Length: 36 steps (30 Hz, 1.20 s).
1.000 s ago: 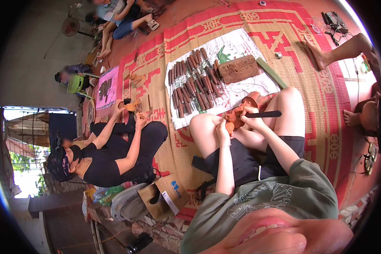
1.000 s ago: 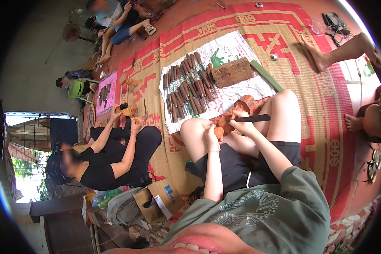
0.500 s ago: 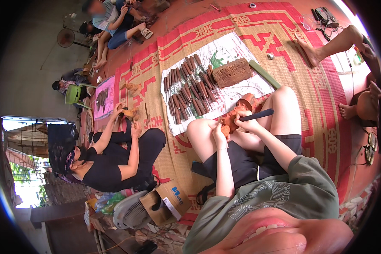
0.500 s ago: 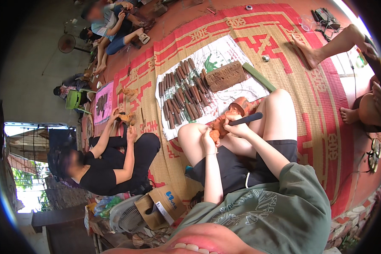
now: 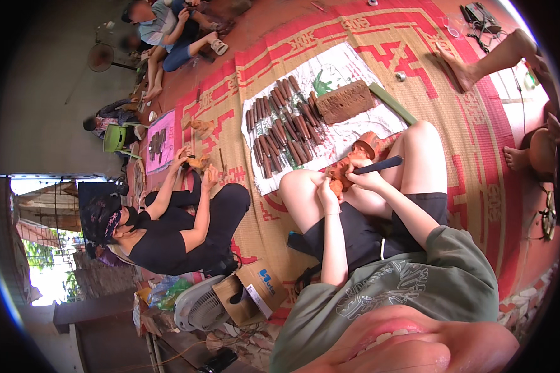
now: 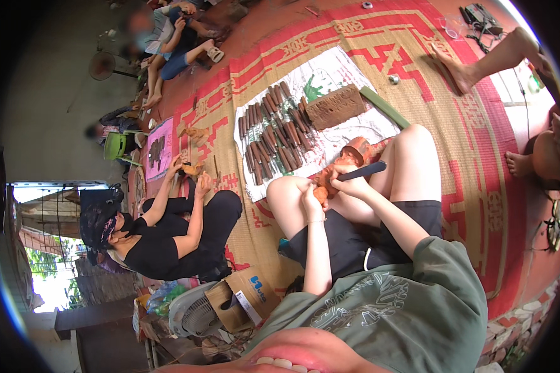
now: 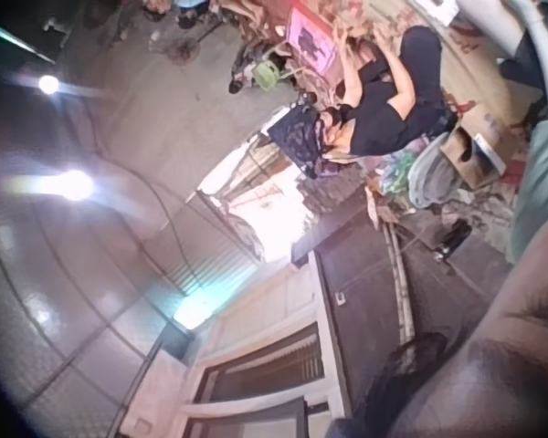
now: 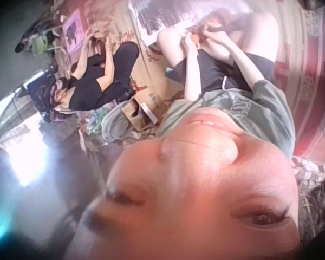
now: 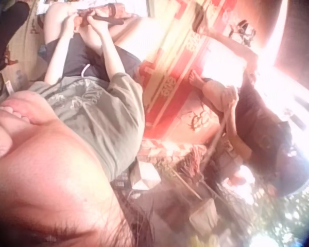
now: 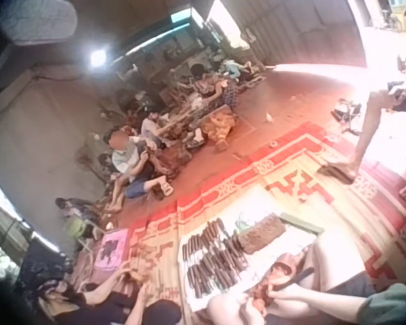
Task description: The person sits on a mat and carves a small wooden object using a knife. They hold the wood in their left hand and use the knife in their right hand to shape the piece, occasionally rotating it to access different sides.
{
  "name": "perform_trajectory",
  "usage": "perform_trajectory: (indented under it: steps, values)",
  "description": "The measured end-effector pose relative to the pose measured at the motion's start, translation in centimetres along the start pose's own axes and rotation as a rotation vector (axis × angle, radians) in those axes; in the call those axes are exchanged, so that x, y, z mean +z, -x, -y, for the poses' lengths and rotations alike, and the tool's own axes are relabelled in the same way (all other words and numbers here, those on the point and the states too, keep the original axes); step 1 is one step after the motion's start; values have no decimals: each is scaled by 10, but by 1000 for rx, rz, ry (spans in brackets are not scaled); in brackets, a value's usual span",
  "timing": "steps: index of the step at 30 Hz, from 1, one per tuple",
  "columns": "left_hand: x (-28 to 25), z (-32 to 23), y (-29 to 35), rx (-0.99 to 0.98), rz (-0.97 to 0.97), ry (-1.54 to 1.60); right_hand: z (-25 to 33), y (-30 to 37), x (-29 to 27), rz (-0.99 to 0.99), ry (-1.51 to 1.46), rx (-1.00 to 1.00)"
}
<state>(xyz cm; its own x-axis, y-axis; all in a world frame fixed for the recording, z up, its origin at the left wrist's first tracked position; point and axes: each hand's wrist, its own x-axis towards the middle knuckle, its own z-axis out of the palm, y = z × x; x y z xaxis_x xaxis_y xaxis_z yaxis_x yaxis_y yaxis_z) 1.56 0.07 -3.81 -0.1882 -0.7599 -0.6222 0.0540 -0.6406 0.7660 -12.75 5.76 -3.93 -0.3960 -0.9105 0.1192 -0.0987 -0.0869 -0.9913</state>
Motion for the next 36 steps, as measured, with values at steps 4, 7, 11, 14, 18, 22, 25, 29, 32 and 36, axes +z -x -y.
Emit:
perform_trajectory:
  steps: [4, 7, 11, 14, 18, 22, 25, 29, 32, 36]
  values:
    - [-4, 0, 1, -10, 38, -18, -1, -1, -3, -105, 86, -51]
    - [2, 1, 4, 0, -9, 26, -1, 0, -12, -40, -6, 94]
    - [9, -6, 10, 14, 22, 31, 9, 0, -12, 37, -54, 2]
    - [8, -4, 11, 0, 6, 9, 3, -1, -14, -16, 8, -35]
    - [8, -4, 11, -18, -11, 3, 6, -4, -16, 9, -4, -31]
    - [19, -11, 13, -53, 38, 5, 11, -3, -24, 7, -55, 36]
    - [14, -8, 17, -43, 28, -37, 1, -8, -34, -129, 90, -119]
    - [13, -7, 12, -112, 58, 61, 15, -8, -58, -148, -134, 182]
    - [14, -3, 9, -177, 92, 255, 16, -4, -66, -119, -81, 148]
    - [18, -7, 12, -311, 66, 386, 15, -8, -66, -147, -145, 145]
